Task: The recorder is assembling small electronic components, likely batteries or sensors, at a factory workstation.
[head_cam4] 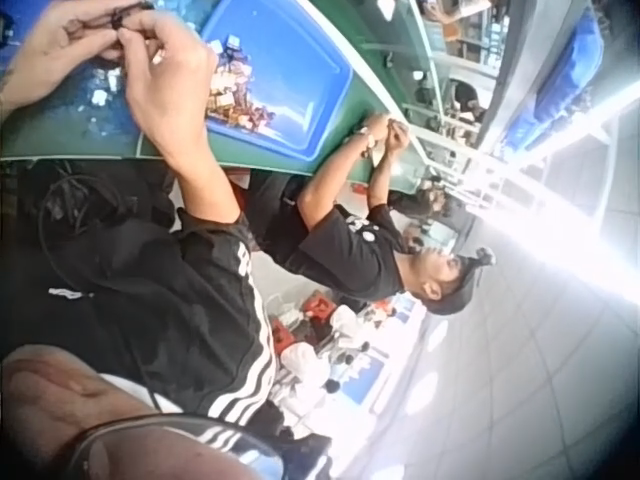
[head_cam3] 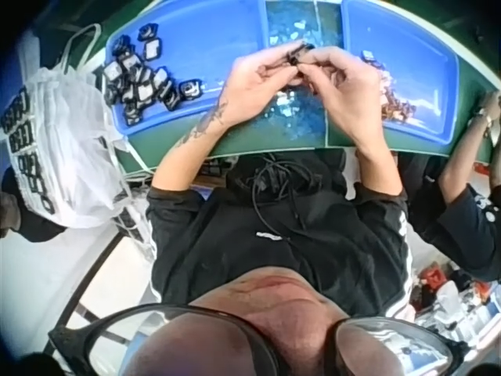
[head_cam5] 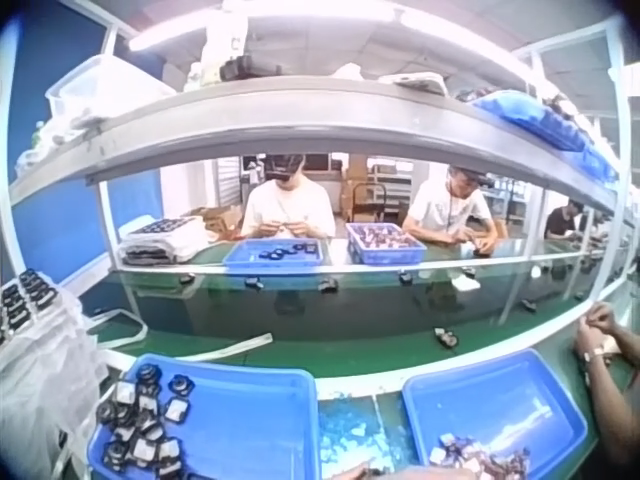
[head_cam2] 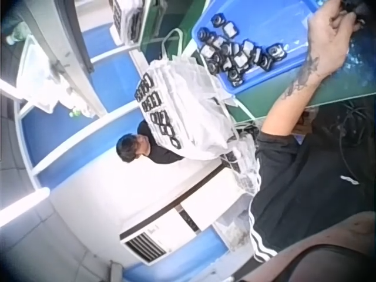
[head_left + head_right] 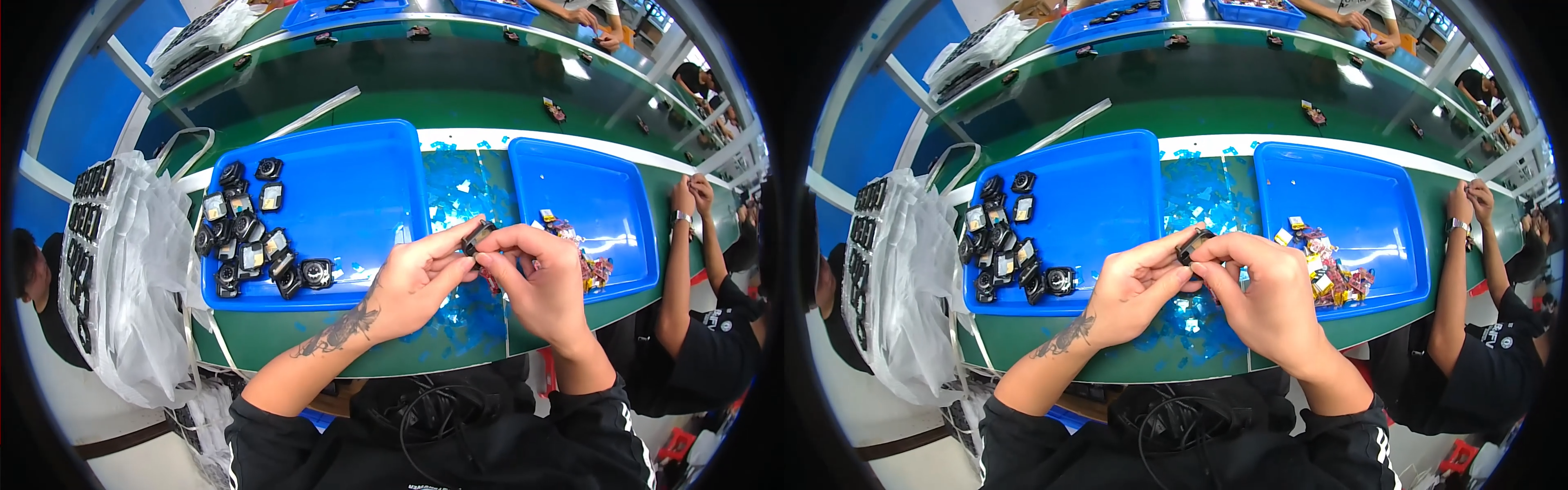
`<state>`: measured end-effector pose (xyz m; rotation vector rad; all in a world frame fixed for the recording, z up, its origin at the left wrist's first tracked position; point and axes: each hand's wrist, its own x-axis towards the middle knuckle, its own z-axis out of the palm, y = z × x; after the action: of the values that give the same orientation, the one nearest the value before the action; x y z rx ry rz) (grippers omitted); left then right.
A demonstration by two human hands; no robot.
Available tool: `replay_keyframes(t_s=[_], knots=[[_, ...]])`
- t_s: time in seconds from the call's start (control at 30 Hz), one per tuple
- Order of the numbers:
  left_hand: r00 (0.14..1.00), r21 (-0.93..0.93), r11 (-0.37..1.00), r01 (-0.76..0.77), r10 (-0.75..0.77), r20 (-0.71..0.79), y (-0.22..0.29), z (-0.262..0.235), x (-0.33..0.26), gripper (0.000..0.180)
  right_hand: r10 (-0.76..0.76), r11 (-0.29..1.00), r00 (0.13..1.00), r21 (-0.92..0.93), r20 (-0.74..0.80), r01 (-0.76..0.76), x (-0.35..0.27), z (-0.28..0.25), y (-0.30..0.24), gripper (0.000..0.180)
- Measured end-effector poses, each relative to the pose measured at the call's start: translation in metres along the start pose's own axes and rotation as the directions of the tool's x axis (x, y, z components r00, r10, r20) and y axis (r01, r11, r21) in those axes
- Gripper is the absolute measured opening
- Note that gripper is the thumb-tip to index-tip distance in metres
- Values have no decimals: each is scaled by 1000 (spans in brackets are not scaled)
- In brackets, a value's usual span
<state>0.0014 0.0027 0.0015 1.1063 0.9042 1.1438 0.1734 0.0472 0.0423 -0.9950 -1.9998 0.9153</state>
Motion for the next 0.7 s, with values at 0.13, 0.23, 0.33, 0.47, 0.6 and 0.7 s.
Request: replay_keyframes(t_s=[0.13,0.23,0.33,0.47,0.6,0.7], knots=[[1000,8,1000,-9,9,21,3,2,-1,47,30,1000,999,8,31,-30,1,-2,4,8],[1000,51,999,5,-7,26,5,2,-1,47,25,998,998,-54,55,-22,4,-4,0,7],[999,76,997,13,-15,32,3,2,-1,47,-47,991,998,-127,43,53,4,-2,5,10],[996,44,996,78,-80,48,2,3,-1,45,-105,960,993,-255,62,118,5,-8,-1,18],[995,39,995,89,-90,30,3,4,-1,44,-54,948,996,-311,64,71,6,-15,-5,22],[993,39,993,111,-113,35,3,5,2,45,18,939,994,-344,111,21,8,-14,-1,26]])
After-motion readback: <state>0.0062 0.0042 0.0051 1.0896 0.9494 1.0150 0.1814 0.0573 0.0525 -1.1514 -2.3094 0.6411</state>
